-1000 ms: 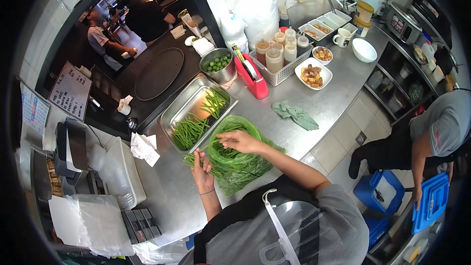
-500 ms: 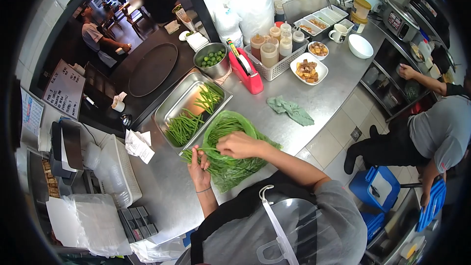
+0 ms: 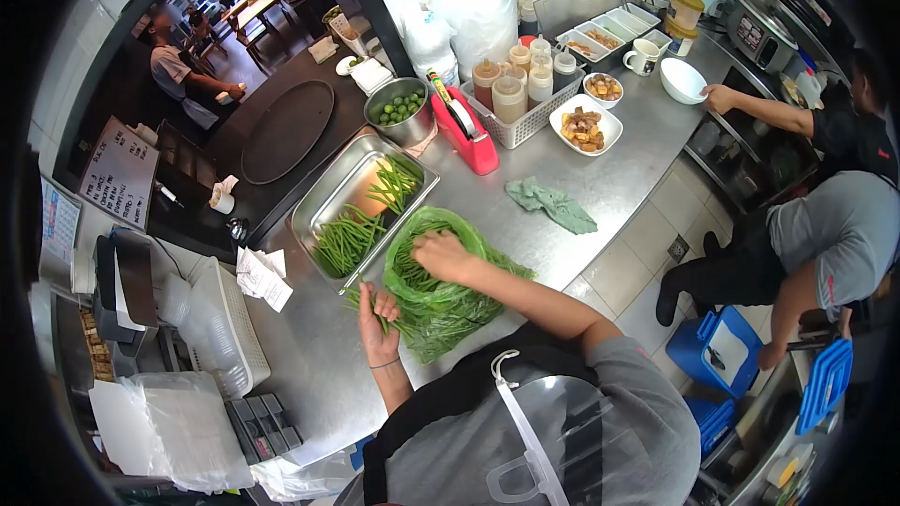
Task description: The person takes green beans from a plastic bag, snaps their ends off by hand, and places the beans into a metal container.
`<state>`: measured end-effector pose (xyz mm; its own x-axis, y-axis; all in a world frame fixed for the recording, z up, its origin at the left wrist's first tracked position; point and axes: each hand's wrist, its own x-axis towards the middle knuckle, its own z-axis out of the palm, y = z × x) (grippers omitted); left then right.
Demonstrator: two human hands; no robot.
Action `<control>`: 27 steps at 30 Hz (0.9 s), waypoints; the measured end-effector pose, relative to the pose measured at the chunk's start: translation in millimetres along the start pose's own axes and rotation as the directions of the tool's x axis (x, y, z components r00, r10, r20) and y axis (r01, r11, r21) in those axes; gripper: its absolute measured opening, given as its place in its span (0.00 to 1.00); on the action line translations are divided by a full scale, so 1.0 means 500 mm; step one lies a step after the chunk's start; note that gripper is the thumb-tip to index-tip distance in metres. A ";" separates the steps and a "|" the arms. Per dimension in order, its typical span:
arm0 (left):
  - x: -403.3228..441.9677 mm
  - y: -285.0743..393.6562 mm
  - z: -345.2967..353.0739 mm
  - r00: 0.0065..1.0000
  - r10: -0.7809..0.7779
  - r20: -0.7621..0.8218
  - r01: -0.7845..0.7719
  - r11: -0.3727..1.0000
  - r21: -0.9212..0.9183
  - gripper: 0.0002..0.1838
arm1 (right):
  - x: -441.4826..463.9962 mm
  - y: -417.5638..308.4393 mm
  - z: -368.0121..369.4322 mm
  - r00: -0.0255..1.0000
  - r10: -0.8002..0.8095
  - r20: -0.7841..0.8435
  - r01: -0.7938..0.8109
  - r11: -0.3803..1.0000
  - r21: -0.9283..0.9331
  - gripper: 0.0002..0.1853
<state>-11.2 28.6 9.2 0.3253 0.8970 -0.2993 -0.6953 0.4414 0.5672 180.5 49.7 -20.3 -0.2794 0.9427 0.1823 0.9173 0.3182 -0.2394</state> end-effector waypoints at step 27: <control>0.002 -0.032 0.061 0.708 0.514 0.484 -0.487 -0.140 0.862 0.08 | -0.056 -0.039 -0.171 0.967 -0.073 -0.244 0.130 0.965 0.228 0.07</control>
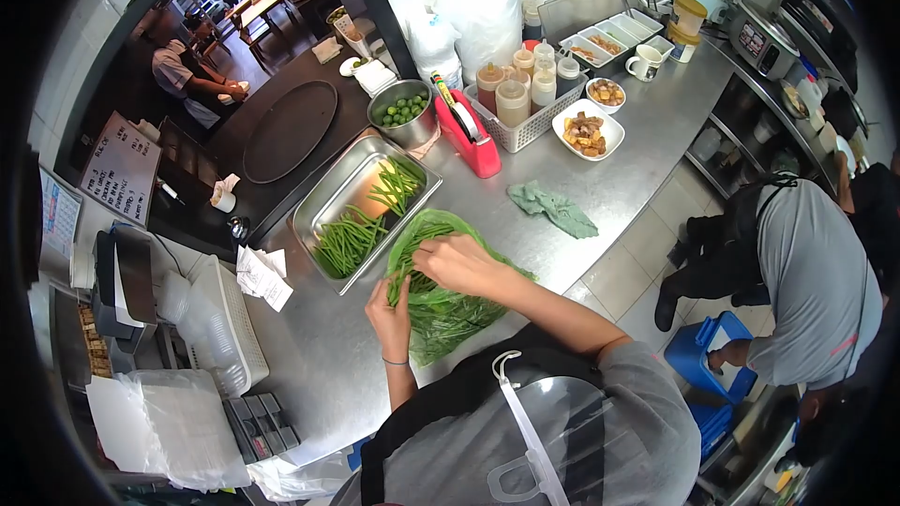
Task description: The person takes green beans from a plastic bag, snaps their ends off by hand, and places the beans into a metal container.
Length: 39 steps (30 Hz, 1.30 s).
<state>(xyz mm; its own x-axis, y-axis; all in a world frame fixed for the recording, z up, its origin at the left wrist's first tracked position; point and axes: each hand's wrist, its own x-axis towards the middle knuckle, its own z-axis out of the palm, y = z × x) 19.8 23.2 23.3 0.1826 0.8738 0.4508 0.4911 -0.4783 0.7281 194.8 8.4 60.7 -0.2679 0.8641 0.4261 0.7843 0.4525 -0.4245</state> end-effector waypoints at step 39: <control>0.000 -0.004 -0.035 0.792 -0.581 0.189 0.419 0.291 -0.860 0.13 | 0.012 0.026 0.037 0.971 -0.016 0.240 -0.202 0.487 0.850 0.04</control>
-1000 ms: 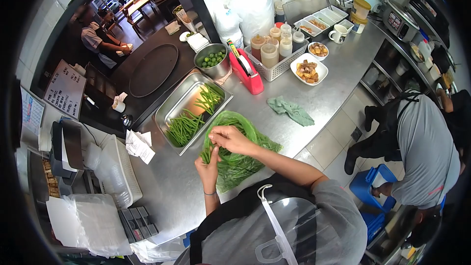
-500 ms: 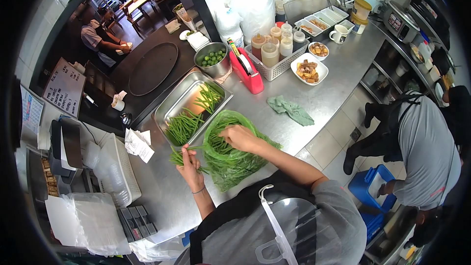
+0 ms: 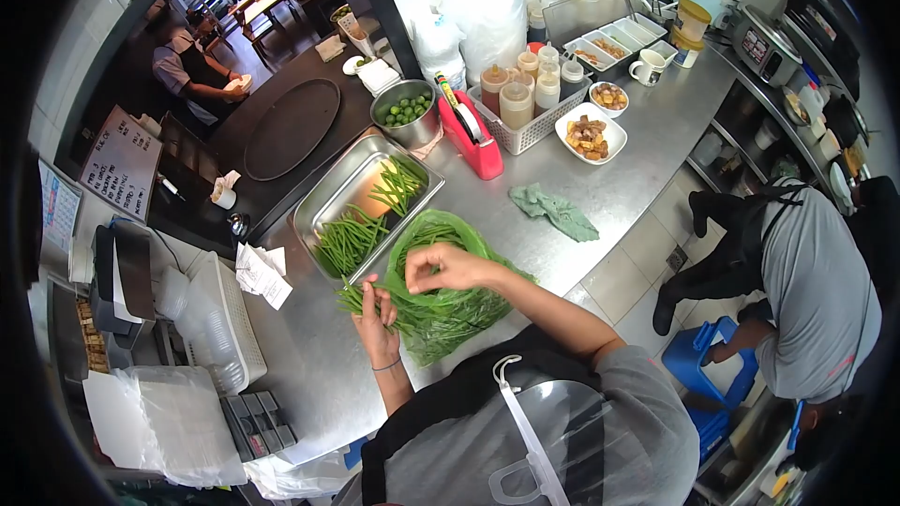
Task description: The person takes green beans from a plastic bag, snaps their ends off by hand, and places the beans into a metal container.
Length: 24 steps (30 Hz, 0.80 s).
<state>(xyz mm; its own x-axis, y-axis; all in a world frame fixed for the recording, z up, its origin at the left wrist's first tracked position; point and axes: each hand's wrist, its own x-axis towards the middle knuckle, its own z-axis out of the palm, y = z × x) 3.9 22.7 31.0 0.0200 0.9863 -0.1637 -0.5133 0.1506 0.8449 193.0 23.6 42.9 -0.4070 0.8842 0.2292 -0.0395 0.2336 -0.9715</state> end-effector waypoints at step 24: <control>0.008 -0.005 -0.034 1.000 -0.002 -0.020 0.001 0.999 -0.048 0.09 | 0.056 0.149 -0.052 0.974 -0.092 -0.207 -0.188 0.181 -0.965 0.05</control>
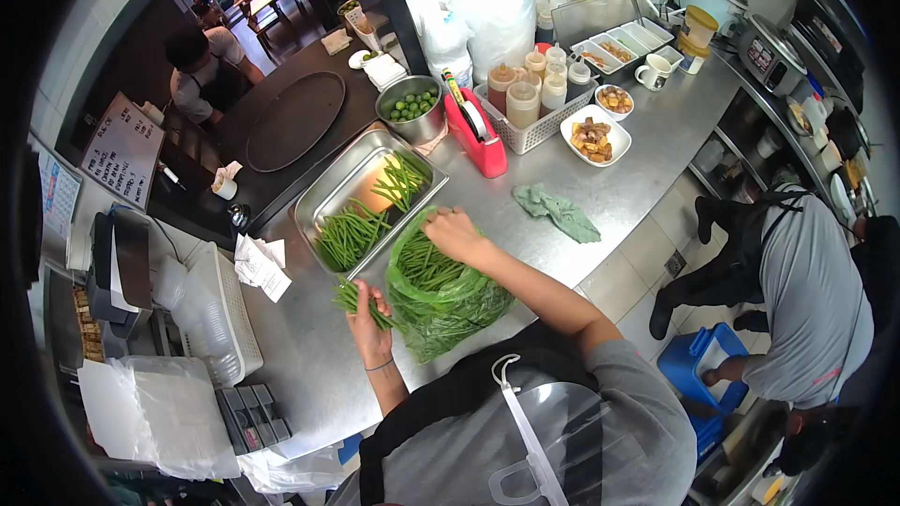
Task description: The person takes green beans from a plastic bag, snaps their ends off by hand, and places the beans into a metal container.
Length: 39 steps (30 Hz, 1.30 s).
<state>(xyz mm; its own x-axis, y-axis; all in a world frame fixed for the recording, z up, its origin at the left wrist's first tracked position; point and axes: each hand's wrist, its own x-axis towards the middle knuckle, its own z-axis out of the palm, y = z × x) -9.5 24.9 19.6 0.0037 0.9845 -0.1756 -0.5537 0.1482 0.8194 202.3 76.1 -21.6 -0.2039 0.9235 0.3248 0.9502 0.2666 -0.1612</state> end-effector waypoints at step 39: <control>0.042 -0.056 -0.007 0.951 0.258 0.171 -0.309 0.749 0.586 0.08 | -0.063 -0.046 -0.082 0.994 -0.029 0.102 -0.062 0.617 0.784 0.06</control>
<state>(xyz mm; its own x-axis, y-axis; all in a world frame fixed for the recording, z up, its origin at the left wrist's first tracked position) 3.3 41.3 -9.0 0.0035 0.9905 0.1376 0.0717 -0.1375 0.9879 196.5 29.7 10.3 -0.2540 0.9387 0.2329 0.4143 0.3232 -0.8508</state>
